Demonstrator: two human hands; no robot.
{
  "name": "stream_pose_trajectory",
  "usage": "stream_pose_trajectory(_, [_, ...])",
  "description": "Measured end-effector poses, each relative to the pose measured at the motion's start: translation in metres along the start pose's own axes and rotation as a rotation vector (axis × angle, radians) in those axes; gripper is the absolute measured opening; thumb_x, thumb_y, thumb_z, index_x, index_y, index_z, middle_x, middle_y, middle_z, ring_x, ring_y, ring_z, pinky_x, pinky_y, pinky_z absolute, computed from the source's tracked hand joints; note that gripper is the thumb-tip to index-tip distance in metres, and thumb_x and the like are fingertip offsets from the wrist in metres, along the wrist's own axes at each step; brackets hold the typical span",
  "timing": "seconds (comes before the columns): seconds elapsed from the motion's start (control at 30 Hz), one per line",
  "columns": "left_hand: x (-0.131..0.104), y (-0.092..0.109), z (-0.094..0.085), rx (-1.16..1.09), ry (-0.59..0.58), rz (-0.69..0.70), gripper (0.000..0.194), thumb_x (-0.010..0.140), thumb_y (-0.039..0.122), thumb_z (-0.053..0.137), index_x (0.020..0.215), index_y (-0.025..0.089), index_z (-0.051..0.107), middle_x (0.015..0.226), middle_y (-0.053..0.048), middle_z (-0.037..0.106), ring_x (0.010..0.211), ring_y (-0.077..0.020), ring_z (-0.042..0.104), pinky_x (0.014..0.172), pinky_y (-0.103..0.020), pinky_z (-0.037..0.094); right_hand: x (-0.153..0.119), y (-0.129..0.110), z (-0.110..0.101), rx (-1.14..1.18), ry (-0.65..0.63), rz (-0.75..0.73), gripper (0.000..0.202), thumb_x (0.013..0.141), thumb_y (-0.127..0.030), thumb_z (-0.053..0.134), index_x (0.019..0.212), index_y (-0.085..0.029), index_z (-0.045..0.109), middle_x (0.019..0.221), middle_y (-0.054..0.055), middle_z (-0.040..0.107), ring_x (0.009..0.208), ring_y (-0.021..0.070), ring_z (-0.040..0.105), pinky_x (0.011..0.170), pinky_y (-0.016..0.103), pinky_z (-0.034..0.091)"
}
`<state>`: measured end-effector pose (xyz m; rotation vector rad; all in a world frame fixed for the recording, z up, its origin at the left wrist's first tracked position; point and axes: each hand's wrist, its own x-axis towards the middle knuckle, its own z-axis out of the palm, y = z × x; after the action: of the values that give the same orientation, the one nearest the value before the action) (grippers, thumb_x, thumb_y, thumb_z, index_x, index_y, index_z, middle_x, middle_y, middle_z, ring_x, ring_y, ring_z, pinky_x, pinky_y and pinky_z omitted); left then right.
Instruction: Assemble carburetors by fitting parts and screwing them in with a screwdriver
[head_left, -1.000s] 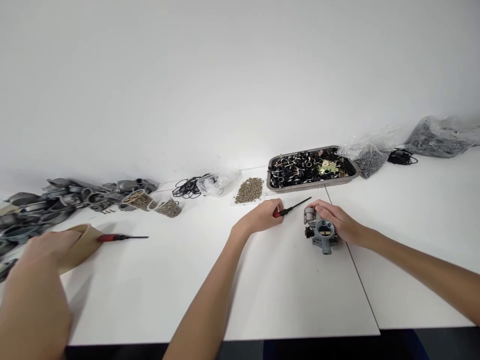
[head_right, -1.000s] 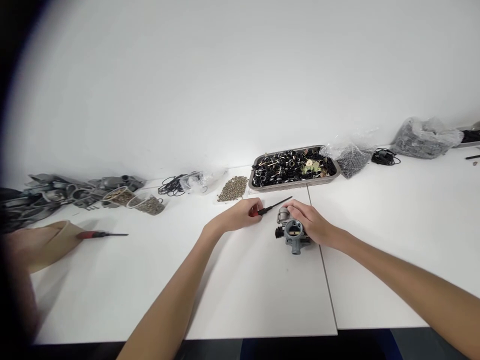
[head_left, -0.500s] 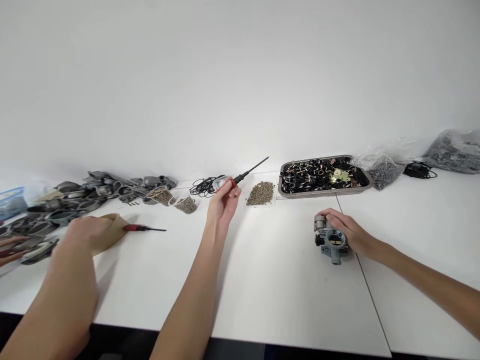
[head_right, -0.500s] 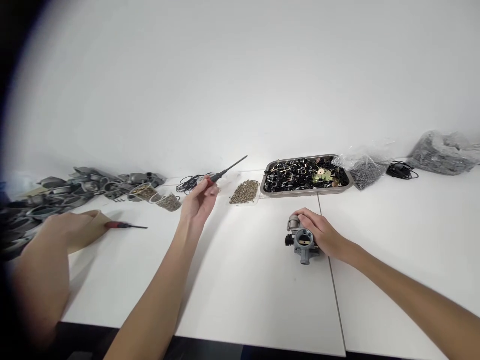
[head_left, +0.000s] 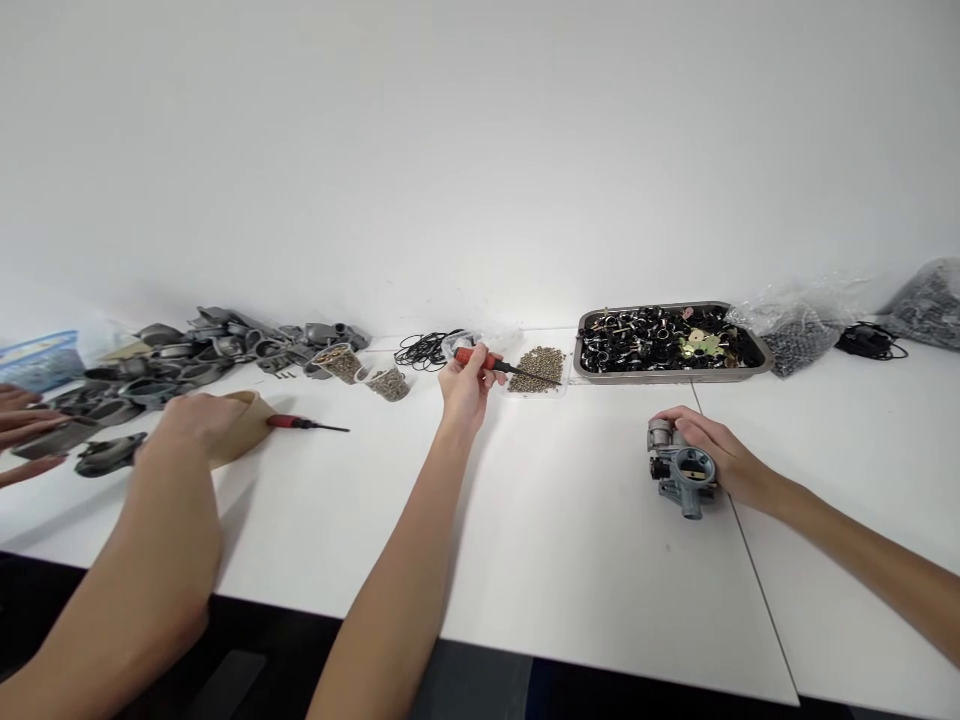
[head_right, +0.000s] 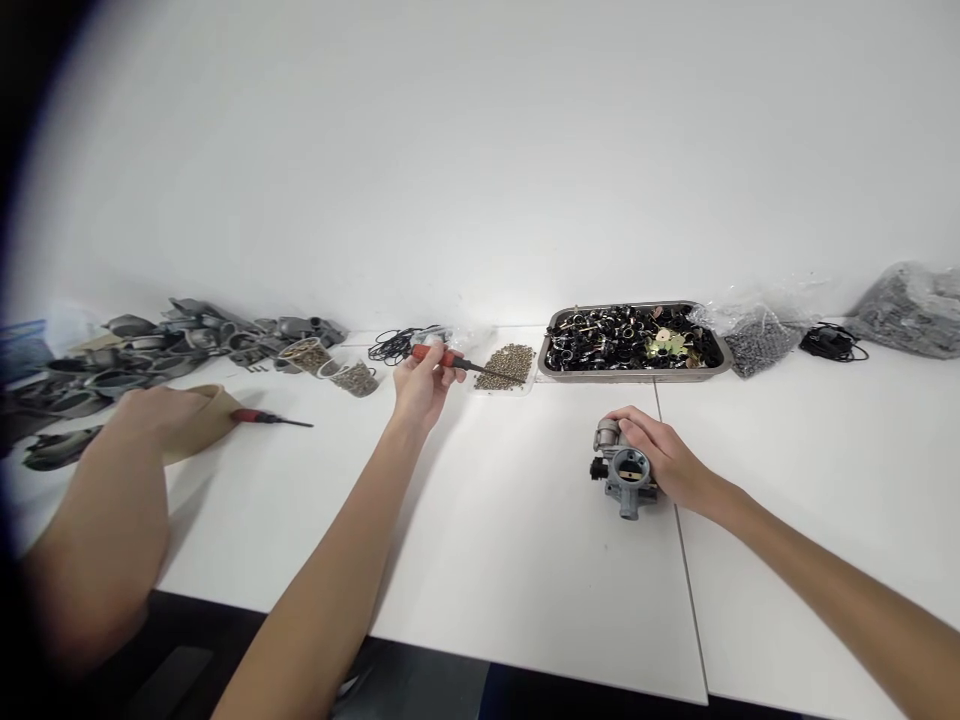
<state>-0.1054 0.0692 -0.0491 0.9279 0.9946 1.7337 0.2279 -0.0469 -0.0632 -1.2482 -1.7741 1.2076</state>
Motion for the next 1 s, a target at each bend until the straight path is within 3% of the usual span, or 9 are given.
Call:
stream_pose_trajectory(0.83, [0.0022, -0.0010, -0.0076, 0.055, -0.004, -0.019, 0.033, 0.073, 0.037, 0.079, 0.070, 0.013, 0.056, 0.069, -0.004, 0.067, 0.041, -0.0040, 0.049, 0.047, -0.020, 0.046, -0.0008, -0.0029, -0.0010, 0.000, -0.014, 0.000, 0.052, 0.095, -0.065, 0.037, 0.112, -0.021, 0.057, 0.092, 0.005, 0.059, 0.077, 0.0166, 0.052, 0.068, 0.030, 0.041])
stream_pose_trajectory(1.0, [0.0044, 0.0009, -0.0089, 0.016, 0.020, -0.037, 0.030, 0.074, 0.034, 0.079, 0.072, 0.012, 0.058, 0.069, -0.005, 0.068, 0.040, -0.0036, 0.047, 0.047, -0.020, 0.046, -0.0010, -0.0069, -0.0014, -0.035, -0.020, 0.015, 0.052, 0.095, -0.065, 0.039, 0.118, -0.022, 0.057, 0.106, 0.007, 0.062, 0.093, 0.0204, 0.058, 0.081, 0.034, 0.046])
